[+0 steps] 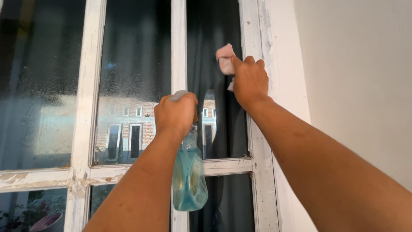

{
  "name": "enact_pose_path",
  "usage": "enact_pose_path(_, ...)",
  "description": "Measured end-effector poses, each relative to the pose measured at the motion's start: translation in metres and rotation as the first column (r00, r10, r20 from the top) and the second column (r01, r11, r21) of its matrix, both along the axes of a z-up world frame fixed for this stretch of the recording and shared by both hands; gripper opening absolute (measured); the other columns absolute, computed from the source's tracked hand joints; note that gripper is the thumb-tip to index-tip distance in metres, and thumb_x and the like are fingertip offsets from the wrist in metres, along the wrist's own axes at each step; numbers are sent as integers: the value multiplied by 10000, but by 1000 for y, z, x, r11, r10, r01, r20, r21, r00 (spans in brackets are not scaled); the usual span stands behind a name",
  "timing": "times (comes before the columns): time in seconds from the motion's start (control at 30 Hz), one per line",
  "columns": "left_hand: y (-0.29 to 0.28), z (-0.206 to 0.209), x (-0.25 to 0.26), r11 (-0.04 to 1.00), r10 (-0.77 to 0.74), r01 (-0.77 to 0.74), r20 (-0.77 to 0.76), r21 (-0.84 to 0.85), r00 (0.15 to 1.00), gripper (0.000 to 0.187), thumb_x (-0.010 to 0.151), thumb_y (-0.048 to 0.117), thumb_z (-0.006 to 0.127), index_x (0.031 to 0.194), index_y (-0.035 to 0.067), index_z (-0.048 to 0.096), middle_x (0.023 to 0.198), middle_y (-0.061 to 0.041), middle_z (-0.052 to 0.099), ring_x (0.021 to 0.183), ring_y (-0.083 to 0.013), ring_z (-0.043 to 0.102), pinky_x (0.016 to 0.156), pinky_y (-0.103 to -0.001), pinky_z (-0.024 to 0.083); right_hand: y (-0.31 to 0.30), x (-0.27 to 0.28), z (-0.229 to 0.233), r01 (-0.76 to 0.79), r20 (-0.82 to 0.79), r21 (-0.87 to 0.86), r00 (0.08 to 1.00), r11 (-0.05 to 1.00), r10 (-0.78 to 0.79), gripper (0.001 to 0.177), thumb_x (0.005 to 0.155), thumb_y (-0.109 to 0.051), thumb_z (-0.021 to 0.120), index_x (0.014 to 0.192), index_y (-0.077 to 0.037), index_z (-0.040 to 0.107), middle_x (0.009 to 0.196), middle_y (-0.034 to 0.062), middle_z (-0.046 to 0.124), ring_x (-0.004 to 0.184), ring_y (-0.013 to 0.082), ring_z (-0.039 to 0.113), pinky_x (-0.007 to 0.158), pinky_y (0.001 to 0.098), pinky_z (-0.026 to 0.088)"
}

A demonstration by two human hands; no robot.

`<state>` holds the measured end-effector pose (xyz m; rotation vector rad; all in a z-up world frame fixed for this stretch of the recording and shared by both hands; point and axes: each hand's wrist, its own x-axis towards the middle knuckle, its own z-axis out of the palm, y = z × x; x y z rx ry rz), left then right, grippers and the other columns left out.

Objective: The person cleans a window pane by spraying liquid from a bottle and wiping the glass with a cloth.

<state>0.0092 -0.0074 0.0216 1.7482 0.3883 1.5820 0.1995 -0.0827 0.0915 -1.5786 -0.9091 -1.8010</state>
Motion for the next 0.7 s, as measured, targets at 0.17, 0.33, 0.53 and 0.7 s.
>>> enact_pose_path(0.17,1,-5,-1,999,-36,36,-4,-41,999,394,766,349,627,948,32,772,1109,-169,711,1031,-318,686,913,-423,506,0,0,-25,2,110,-34,994,999,2,550,802,-70,805,1318,-100,616,1099,180,635,987,380,586,787,450,542)
enact_pose_path(0.33,3,-2,0,997,-45,45,5,-69,999,374,719,334,636,925,57,781,1086,-141,693,992,-300,690,884,-412,508,-14,-2,-73,-49,261,-172,961,984,94,623,791,-72,786,1368,-28,555,1157,225,612,983,385,579,857,454,527)
enact_pose_path(0.53,11,-2,3,999,-30,29,34,30,999,376,738,334,642,925,36,777,1044,-148,683,969,-300,687,851,-408,513,-26,-20,-127,50,421,-210,906,976,44,700,733,-76,738,1357,111,483,1217,334,577,1047,405,573,872,446,512)
enact_pose_path(0.7,1,8,-4,995,94,-90,-161,34,982,406,767,359,677,968,13,746,963,-180,742,924,-305,712,843,-414,531,-29,-22,-109,307,348,-295,916,905,-198,761,713,73,693,1445,25,492,1191,214,608,1042,301,582,908,350,533)
